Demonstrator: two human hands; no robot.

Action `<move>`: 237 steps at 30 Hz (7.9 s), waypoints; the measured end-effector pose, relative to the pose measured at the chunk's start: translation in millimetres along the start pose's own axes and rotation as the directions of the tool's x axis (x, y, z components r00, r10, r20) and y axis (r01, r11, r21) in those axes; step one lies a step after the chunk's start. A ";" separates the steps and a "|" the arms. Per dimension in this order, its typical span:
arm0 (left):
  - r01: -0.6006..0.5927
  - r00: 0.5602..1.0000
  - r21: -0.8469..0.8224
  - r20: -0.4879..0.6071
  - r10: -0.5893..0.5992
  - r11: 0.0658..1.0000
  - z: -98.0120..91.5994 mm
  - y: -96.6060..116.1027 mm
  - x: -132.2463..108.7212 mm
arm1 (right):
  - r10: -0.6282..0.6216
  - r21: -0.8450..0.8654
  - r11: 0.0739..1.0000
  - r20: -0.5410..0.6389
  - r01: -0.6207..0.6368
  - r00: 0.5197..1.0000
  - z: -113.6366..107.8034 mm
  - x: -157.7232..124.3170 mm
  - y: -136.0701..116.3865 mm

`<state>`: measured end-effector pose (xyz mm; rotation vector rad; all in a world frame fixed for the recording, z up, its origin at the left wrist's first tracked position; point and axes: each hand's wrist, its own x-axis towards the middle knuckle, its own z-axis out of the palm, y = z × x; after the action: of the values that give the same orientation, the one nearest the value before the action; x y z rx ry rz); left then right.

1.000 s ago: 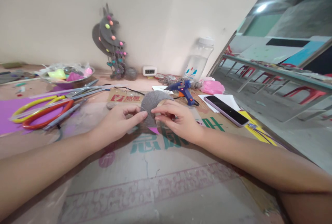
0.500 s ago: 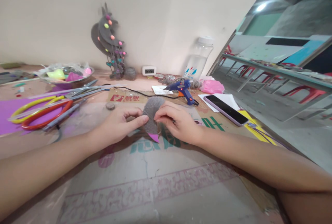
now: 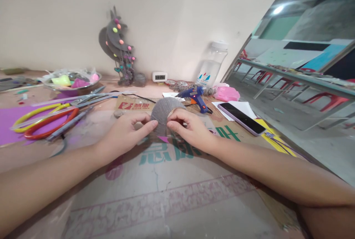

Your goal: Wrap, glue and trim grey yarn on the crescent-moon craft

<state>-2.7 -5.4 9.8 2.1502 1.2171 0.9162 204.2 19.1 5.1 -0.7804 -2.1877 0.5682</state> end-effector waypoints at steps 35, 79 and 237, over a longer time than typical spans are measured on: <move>0.212 0.963 -0.055 -0.156 -0.218 0.976 -6.3 -1.7 5.9 | 0.268 -0.735 0.678 0.279 0.025 0.922 -62.8 4.2 1.5; 0.050 0.998 -0.043 -0.024 -0.051 0.998 -1.3 0.9 1.5 | -0.118 -0.585 0.785 0.180 0.203 0.976 -14.2 -10.3 2.1; 0.172 0.958 -0.378 -0.151 -0.243 0.910 2.5 -9.7 12.6 | 0.413 -0.535 0.678 -0.290 -0.504 0.864 -77.0 4.1 79.6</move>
<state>-1.3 9.9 5.3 1.6370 1.2294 1.1739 288.5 90.9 8.2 -1.6962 -2.0290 0.0140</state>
